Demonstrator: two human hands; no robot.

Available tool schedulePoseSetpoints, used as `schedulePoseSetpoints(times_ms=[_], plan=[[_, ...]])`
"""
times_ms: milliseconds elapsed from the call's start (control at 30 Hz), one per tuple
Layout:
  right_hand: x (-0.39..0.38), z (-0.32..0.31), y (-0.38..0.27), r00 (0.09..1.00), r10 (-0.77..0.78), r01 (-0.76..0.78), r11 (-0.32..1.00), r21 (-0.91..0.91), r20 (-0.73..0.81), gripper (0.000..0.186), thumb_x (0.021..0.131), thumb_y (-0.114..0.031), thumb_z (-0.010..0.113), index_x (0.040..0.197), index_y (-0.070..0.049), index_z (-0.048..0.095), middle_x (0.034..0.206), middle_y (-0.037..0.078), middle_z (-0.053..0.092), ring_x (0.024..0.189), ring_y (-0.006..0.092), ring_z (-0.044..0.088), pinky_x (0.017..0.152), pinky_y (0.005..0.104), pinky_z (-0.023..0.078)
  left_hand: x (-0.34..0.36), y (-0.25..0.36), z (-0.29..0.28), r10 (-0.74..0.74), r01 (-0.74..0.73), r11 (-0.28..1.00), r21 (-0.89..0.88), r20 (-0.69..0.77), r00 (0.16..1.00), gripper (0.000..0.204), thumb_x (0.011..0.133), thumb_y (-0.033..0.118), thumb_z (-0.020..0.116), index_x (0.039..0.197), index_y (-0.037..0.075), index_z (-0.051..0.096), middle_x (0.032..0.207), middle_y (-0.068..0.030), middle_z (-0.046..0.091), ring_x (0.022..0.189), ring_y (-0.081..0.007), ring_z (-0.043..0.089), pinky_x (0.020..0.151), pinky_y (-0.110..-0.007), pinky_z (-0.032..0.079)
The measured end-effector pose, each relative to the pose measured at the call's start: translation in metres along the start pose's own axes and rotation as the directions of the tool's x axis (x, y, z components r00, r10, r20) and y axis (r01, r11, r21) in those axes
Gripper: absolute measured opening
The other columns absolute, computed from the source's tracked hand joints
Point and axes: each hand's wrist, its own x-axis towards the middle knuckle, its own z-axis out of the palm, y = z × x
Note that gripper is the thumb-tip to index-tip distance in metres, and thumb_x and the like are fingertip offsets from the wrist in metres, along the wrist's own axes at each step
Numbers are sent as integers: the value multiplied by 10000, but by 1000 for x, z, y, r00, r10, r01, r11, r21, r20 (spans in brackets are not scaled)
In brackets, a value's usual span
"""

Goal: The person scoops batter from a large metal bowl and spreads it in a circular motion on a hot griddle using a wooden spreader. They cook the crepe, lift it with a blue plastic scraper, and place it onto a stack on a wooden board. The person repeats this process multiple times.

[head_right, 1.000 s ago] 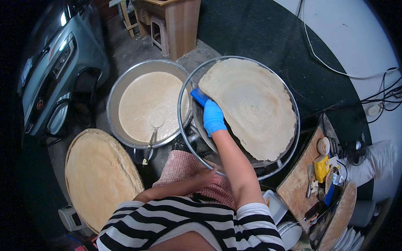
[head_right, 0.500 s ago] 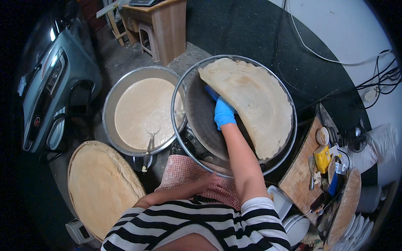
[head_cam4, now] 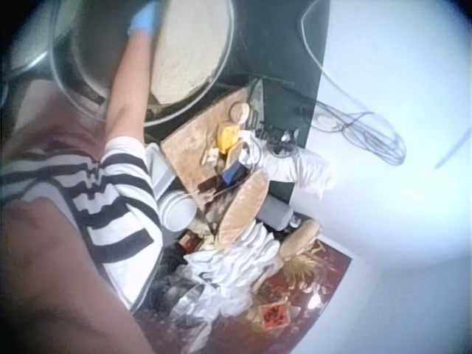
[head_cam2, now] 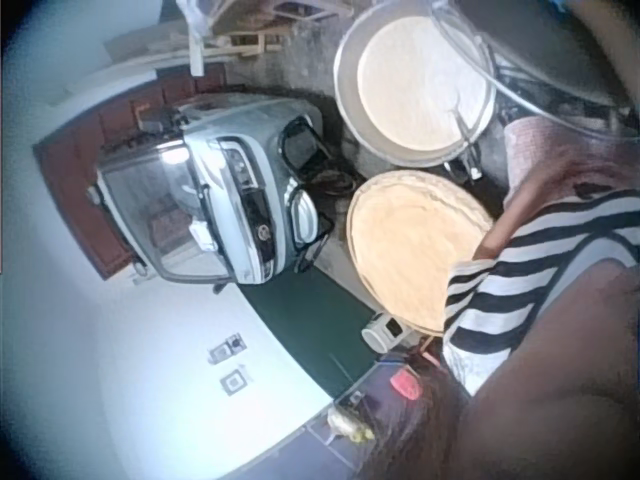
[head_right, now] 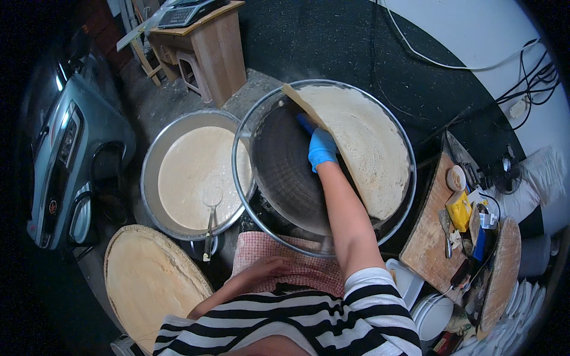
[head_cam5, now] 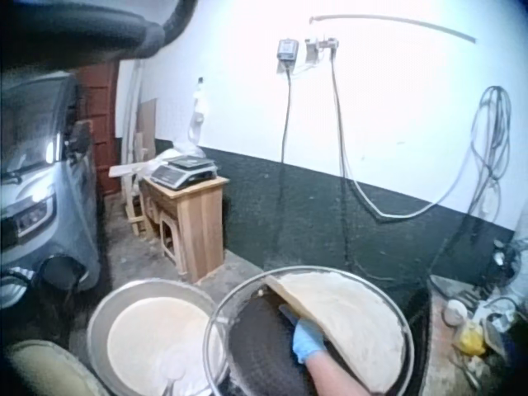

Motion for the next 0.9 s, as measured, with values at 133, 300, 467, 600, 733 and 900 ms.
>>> schedulePoseSetpoints(times_ms=[133, 300, 467, 600, 733, 900], plan=[[13, -17, 17, 991, -85, 106, 972, -210, 108, 421, 930, -270, 299, 1213, -39, 508, 1210, 185, 518, 1145, 312, 471, 963, 364, 351, -22, 8, -7, 51, -56, 998, -43, -115, 992, 374, 926, 213, 448, 1234, 1, 440, 1118, -155, 555, 992, -226, 571, 874, -319, 459], [37, -25, 55, 989, -99, 144, 817, -559, 110, 387, 915, -246, 345, 1216, -64, 508, 1208, 206, 503, 1134, 322, 472, 962, 390, 353, -34, 8, -5, 89, -100, 993, -58, -158, 983, 375, 903, 170, 498, 1234, 7, 430, 1063, -144, 575, 955, -226, 583, 834, -321, 475], [39, -31, 77, 995, -49, 91, 784, -614, 84, 365, 889, -223, 377, 1182, -62, 523, 1179, 206, 515, 1105, 325, 485, 932, 399, 368, -43, 3, -4, 130, -139, 988, -62, -123, 984, 359, 887, 126, 521, 1217, 6, 444, 1031, -124, 597, 924, -202, 595, 807, -299, 486], [27, -45, 83, 995, -36, 86, 771, -631, 91, 348, 868, -205, 403, 1156, -60, 535, 1155, 206, 526, 1082, 328, 495, 909, 406, 380, -47, -8, -5, 198, -213, 971, -104, -137, 971, 358, 838, 46, 577, 1175, -6, 467, 915, -123, 633, 795, -183, 630, 694, -264, 517], [8, -68, 93, 990, -37, 119, 754, -646, 138, 332, 847, -187, 428, 1129, -58, 547, 1131, 206, 536, 1059, 330, 505, 885, 412, 393, -45, -14, -5, 244, -246, 969, -13, -88, 966, 335, 821, 5, 585, 1141, -6, 487, 857, -110, 639, 733, -166, 632, 647, -255, 520], [-47, -100, 104, 953, -86, 265, 704, -659, 292, 312, 821, -164, 460, 1095, -55, 563, 1101, 205, 548, 1029, 334, 518, 855, 421, 408, -39, -16, -2, 307, -313, 949, -29, -133, 943, 312, 819, 13, 590, 1118, 0, 501, 826, -102, 641, 682, -154, 625, 605, -256, 516]])
